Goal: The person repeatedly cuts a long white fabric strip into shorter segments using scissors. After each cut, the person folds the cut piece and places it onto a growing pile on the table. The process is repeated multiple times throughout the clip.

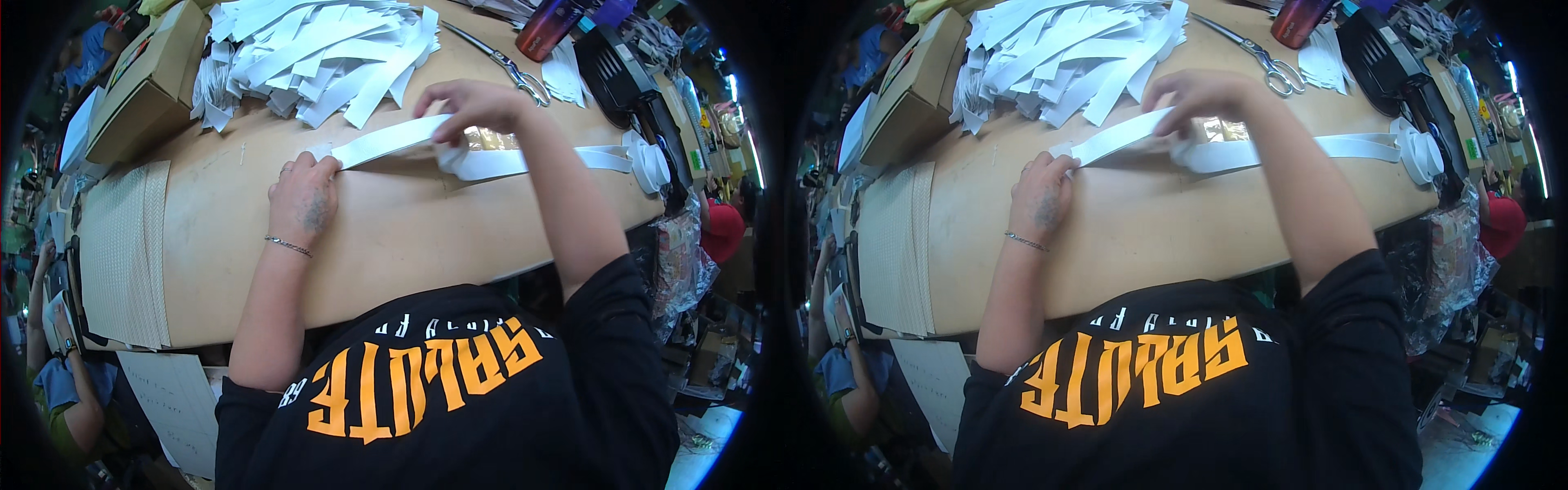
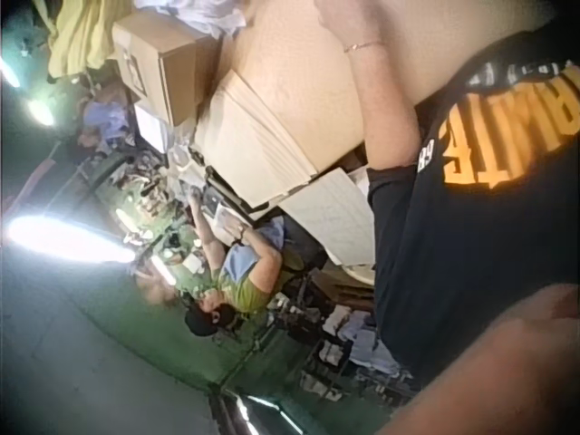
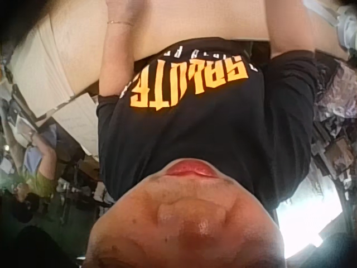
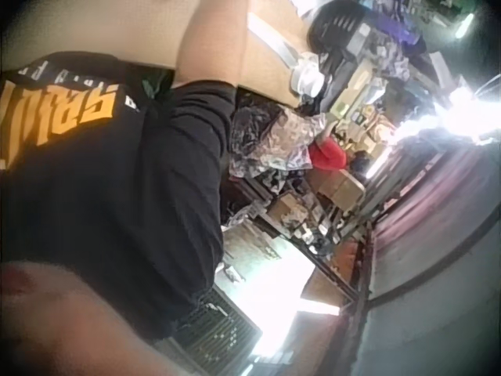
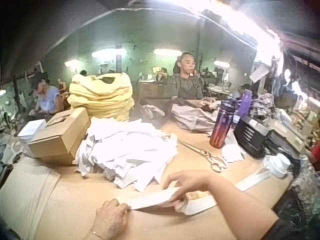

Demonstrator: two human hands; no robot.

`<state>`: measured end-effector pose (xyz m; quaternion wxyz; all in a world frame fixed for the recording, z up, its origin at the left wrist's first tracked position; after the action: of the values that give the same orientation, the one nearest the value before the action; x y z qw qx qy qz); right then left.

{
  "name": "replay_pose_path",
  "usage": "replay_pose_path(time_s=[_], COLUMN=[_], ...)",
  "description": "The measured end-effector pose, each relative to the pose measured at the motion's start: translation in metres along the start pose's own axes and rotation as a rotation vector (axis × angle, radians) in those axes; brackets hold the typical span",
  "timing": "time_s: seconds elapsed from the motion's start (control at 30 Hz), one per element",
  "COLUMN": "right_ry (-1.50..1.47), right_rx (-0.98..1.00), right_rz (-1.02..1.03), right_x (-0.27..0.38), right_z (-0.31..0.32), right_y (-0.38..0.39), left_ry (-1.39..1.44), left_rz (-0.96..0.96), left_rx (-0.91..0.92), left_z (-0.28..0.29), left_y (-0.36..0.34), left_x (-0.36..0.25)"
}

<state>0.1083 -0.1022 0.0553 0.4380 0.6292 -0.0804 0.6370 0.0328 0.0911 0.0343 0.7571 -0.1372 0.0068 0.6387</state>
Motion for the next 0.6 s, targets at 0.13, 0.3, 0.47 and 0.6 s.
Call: replay_pose_path(time_s=[0.13, 0.3, 0.47, 0.6], right_ry=[0.027, 0.151, 0.509, 0.537], right_rx=[-0.130, -0.331, -0.439, -0.504], right_rz=[0.019, -0.027, -0.241, -0.207], right_x=[-0.011, -0.033, -0.079, -0.093], right_z=[0.062, 0.126, 0.121, 0.120], right_y=[0.058, 0.103, 0.081, 0.075], left_ry=[0.030, 0.088, 0.064, 0.078], left_rz=[-0.003, 0.000, 0.004, -0.016], left_rx=[-0.004, 0.017, 0.045, 0.026], left_z=[0.001, 0.002, 0.000, 0.001], left_y=[0.000, -0.002, -0.002, -0.003], left_x=[0.001, 0.002, 0.005, 0.002])
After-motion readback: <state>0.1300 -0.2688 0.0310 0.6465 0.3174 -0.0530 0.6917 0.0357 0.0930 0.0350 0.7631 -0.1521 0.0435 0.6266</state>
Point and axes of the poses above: each hand's wrist, its own y-axis away from the middle knuckle, its own z-axis out of the back of the hand, x = y × z, the point moved 9 cm from there along -y, towards the middle knuckle, and after that the axes turned 7 degrees about -y, right-handed, at the moved point
